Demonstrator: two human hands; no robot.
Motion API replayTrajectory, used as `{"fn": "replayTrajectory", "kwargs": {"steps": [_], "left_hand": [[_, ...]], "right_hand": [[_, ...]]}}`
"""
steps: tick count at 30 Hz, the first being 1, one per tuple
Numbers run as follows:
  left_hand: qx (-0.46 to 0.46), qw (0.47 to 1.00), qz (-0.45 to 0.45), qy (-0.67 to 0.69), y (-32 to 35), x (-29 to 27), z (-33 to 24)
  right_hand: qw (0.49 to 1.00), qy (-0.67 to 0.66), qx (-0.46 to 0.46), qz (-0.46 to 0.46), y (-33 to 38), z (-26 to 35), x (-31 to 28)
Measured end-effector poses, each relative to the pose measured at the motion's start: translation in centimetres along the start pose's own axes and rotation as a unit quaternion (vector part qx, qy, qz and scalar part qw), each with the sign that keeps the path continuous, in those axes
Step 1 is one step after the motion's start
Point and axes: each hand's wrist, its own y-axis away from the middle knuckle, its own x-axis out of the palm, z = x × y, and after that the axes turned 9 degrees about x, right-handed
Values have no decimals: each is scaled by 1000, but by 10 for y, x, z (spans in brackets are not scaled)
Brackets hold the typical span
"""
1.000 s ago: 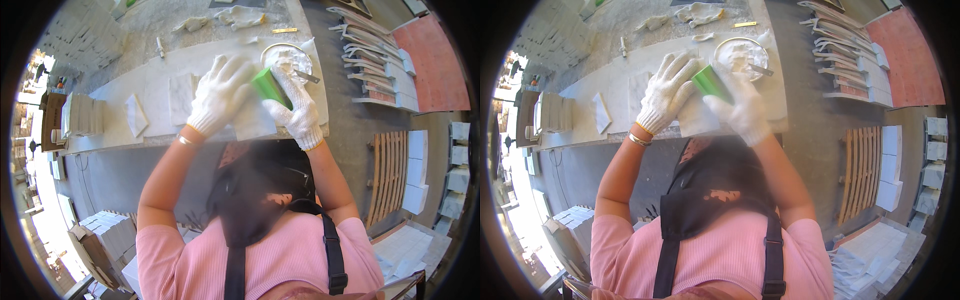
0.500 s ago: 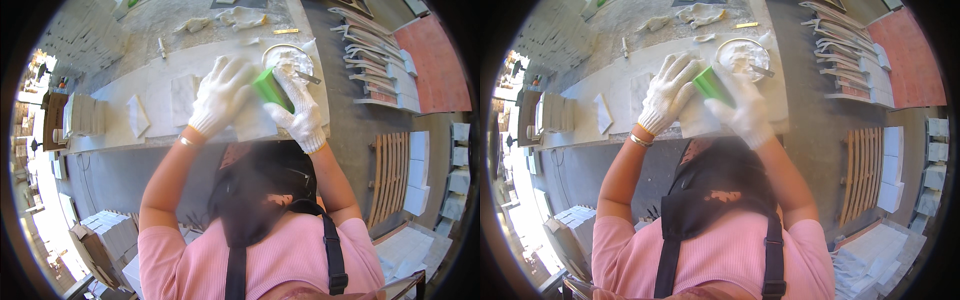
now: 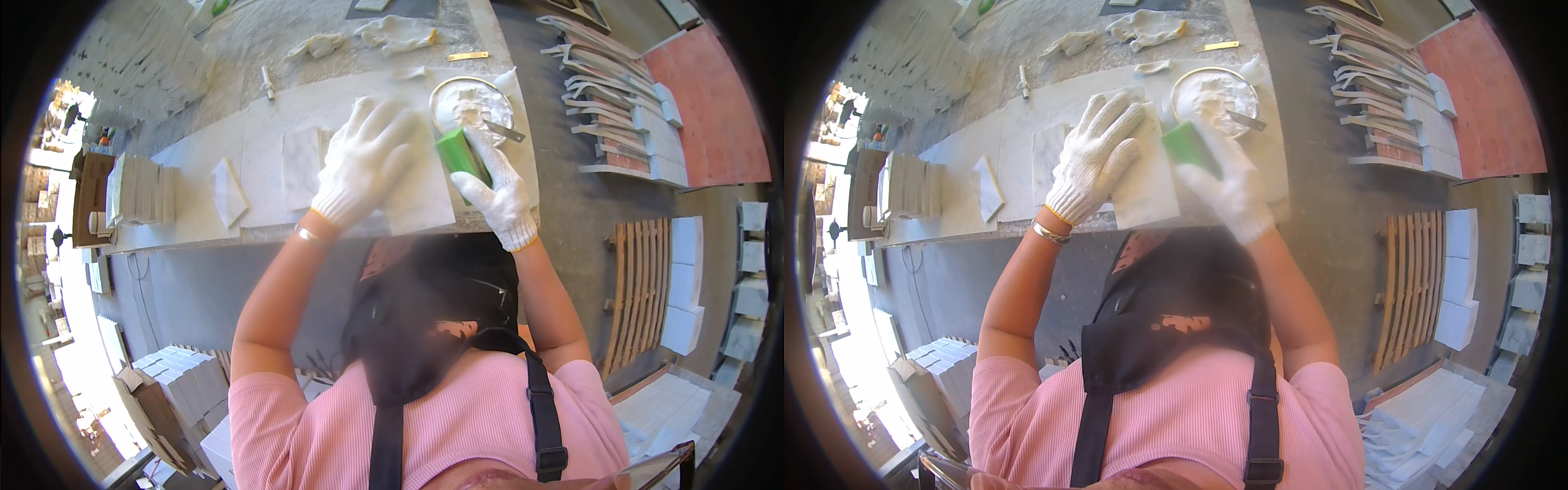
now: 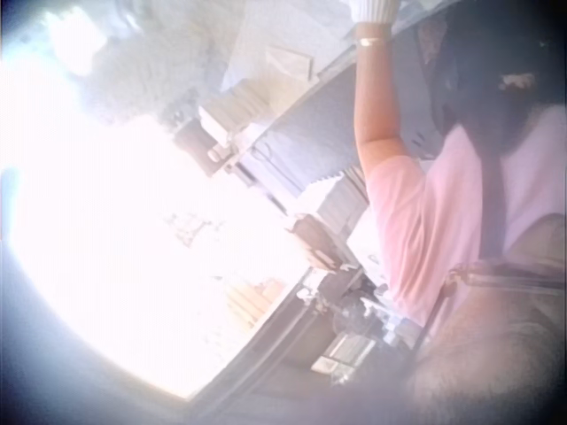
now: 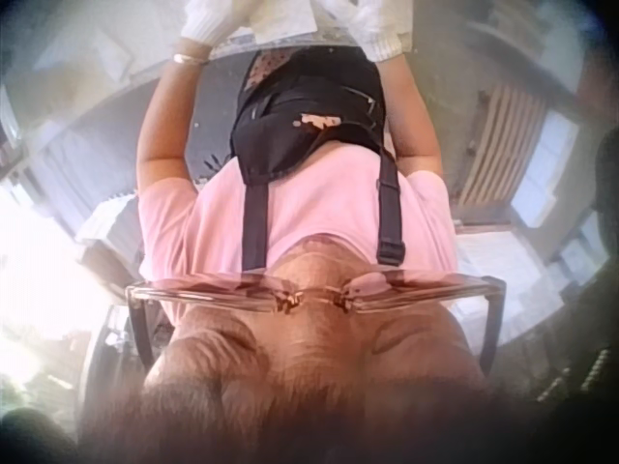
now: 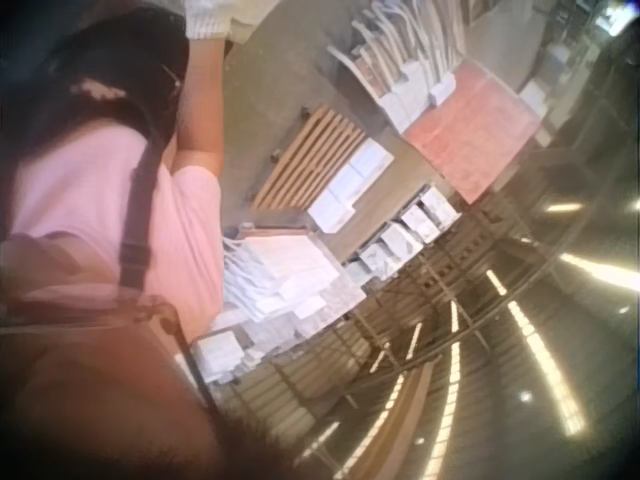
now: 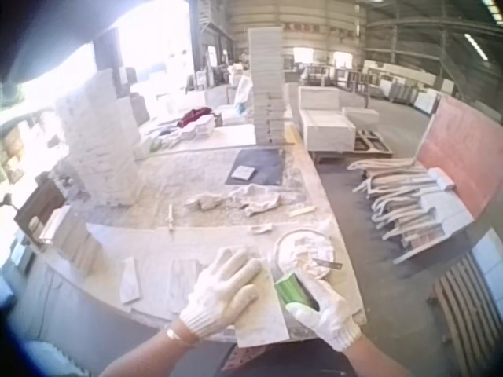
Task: The person repeatedly scoops white adhesive from a container with a small metal spatula and spreads it onto the edges of rectangular white tiles. They then use a green plastic scraper to smooth the adhesive along the tile edges. The person handles multiple tiles one at a time, placing each treated tile on the workbench.
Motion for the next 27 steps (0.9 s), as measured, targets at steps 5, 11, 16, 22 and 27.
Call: {"fn": "replayTrajectory", "kwargs": {"steps": [5, 11, 16, 22, 27], "left_hand": [[1, 1000, -4, 1, 2, 3, 2], [4, 1000, -12, 12, 2, 2, 2], [0, 1000, -10, -11, 4, 4, 2], [-21, 1000, -3, 15, 2, 3, 2], [-8, 1000, -9, 1, 3, 3, 2]], "right_hand": [[986, 151, 60, 49, 19, -27, -11], [921, 388, -13, 42, 2, -30, 4], [953, 291, -82, -11, 17, -3, -12], [967, 203, -154, 21, 15, 13, 0], [962, 180, -201, 48, 47, 15, -17]]}}
